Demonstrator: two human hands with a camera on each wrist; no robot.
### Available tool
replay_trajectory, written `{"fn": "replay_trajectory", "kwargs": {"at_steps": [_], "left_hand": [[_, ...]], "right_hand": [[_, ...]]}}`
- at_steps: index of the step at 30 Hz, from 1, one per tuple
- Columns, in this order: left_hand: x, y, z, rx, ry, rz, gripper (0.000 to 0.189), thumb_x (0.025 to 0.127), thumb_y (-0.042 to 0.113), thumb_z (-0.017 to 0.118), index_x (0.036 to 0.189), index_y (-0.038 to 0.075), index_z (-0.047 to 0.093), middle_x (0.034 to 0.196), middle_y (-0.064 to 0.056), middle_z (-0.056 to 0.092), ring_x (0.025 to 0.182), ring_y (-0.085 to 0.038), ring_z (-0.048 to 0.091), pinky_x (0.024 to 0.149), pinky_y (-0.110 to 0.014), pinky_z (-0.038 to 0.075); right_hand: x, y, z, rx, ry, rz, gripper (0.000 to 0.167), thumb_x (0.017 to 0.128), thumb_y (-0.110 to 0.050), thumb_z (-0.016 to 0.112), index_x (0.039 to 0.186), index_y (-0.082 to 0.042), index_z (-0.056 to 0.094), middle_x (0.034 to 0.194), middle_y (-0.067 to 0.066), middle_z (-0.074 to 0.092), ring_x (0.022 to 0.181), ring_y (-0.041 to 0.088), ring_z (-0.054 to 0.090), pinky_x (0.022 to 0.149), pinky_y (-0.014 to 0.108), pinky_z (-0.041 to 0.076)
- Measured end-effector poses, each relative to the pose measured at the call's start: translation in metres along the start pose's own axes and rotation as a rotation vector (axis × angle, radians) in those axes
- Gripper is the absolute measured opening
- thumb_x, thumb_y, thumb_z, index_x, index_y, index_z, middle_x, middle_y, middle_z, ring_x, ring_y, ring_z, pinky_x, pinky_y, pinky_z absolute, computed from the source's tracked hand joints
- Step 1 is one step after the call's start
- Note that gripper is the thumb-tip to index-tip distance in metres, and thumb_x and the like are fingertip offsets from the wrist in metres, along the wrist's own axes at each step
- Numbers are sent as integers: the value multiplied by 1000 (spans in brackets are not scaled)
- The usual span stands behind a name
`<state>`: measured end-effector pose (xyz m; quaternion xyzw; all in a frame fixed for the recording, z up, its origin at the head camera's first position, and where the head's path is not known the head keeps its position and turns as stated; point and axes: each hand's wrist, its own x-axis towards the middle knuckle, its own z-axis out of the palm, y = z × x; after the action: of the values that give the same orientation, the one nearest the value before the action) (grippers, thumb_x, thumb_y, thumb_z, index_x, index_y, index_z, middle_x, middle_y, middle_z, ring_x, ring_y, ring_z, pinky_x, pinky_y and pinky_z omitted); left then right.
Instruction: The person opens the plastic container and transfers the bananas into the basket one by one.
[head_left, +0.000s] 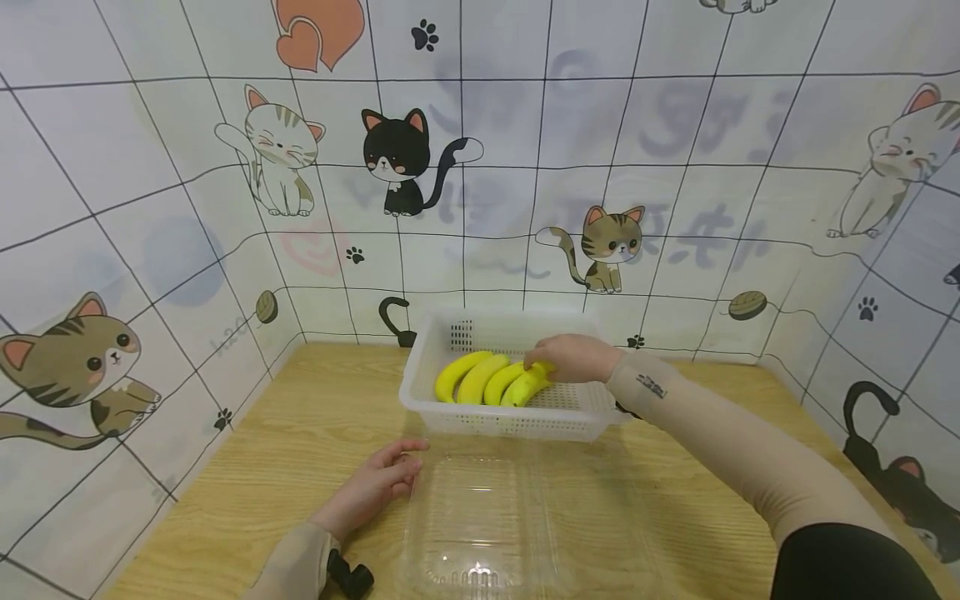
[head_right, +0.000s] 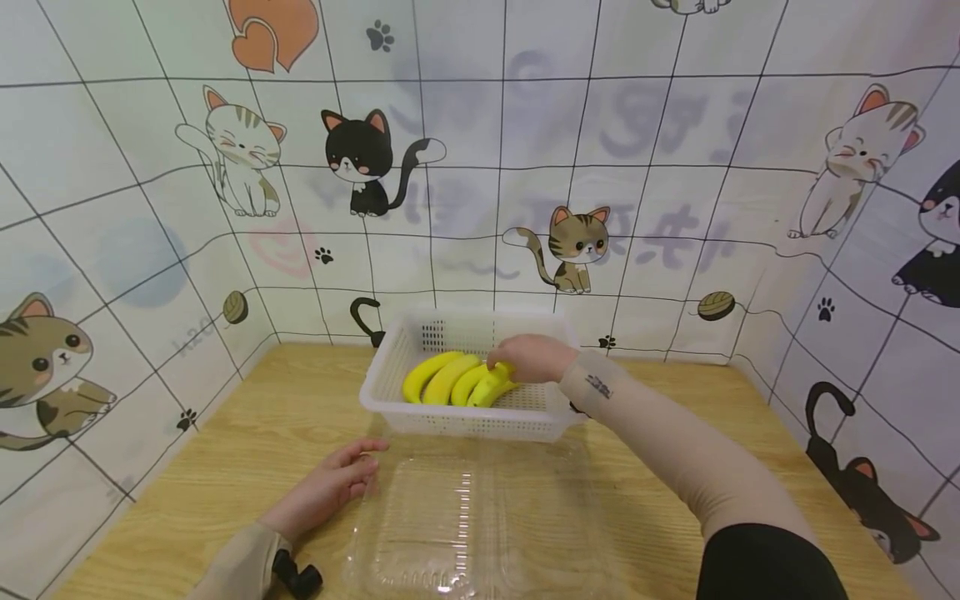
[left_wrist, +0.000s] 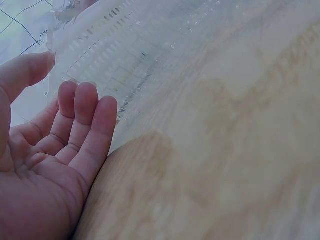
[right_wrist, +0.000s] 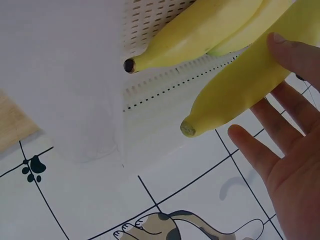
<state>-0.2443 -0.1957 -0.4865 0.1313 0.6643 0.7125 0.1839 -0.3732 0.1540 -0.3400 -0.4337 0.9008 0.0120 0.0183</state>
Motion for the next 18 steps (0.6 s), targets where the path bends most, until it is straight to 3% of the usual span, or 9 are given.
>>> {"fn": "replay_trajectory", "kwargs": {"at_steps": [7, 18], "left_hand": [[0, -1, 0, 2, -13, 4, 51, 100, 19, 55, 138, -7, 35, 93, -3, 51, 82, -15, 51, 73, -27, 47], [1, -2, 0, 3, -16, 13, 48, 100, 15, 54, 138, -8, 35, 90, -2, 51, 81, -13, 50, 71, -25, 47]], "right_hand": [[-3, 7, 5, -45, -21, 20, 37, 84, -9, 76, 118, -20, 66, 115, 2, 66, 104, 20, 62, 90, 37, 49], [-14, 13, 12, 22, -88, 74, 39, 82, -4, 76, 118, -19, 67, 118, 1, 65, 109, 21, 60, 95, 41, 46]]}}
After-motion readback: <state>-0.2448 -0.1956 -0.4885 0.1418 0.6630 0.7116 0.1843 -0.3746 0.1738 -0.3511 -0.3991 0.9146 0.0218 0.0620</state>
